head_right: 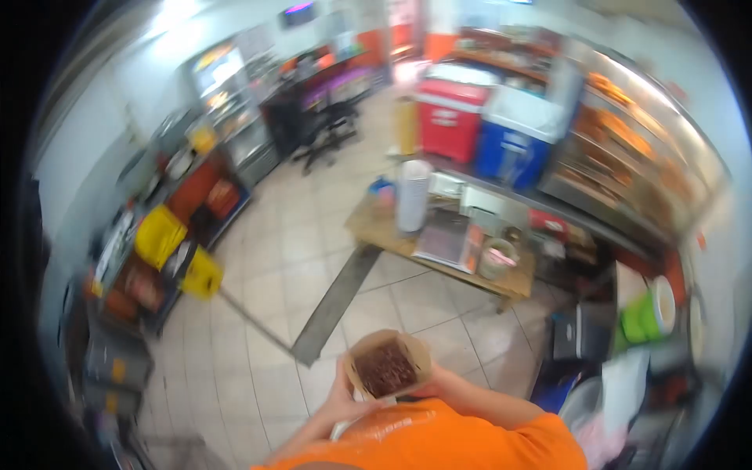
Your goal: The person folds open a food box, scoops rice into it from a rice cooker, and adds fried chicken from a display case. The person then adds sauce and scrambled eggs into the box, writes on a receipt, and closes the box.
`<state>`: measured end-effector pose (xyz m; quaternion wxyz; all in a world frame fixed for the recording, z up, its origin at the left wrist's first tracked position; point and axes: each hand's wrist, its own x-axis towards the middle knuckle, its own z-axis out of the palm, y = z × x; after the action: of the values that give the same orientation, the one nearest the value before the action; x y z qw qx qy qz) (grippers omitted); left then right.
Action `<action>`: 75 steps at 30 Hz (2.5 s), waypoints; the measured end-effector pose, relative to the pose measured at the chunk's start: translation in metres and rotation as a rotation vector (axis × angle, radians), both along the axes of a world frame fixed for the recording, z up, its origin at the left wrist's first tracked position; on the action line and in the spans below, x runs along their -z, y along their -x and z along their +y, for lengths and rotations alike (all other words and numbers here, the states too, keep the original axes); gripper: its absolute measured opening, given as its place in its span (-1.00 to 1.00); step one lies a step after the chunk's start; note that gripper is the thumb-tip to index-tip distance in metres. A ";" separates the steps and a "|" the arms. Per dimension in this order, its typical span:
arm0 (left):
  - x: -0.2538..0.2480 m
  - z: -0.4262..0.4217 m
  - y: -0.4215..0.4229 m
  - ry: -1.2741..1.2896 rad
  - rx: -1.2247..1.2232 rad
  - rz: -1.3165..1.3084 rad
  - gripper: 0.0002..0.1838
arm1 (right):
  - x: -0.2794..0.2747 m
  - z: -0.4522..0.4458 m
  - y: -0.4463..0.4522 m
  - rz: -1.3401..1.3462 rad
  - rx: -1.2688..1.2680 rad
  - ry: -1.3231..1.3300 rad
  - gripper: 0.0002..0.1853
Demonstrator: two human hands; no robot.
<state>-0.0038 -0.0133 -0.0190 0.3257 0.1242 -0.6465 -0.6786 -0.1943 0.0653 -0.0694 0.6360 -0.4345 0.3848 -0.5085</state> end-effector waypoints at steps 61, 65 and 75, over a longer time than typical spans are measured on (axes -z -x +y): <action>-0.008 -1.052 0.626 0.142 1.062 -0.177 0.16 | 0.031 -0.942 0.447 -0.292 1.611 0.080 -0.49; -0.019 -1.058 0.711 0.304 1.056 -0.155 0.17 | -0.015 -0.949 0.541 -0.596 1.724 0.085 -0.52; -0.019 -1.094 0.891 0.056 0.907 -0.165 0.12 | -0.046 -0.990 0.767 -0.427 1.187 0.055 -0.42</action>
<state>-0.8944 -1.1069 0.0003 -0.0533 -0.1264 -0.6776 -0.7225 -0.9612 -0.9250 -0.0236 0.2970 -0.0521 0.4115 -0.8601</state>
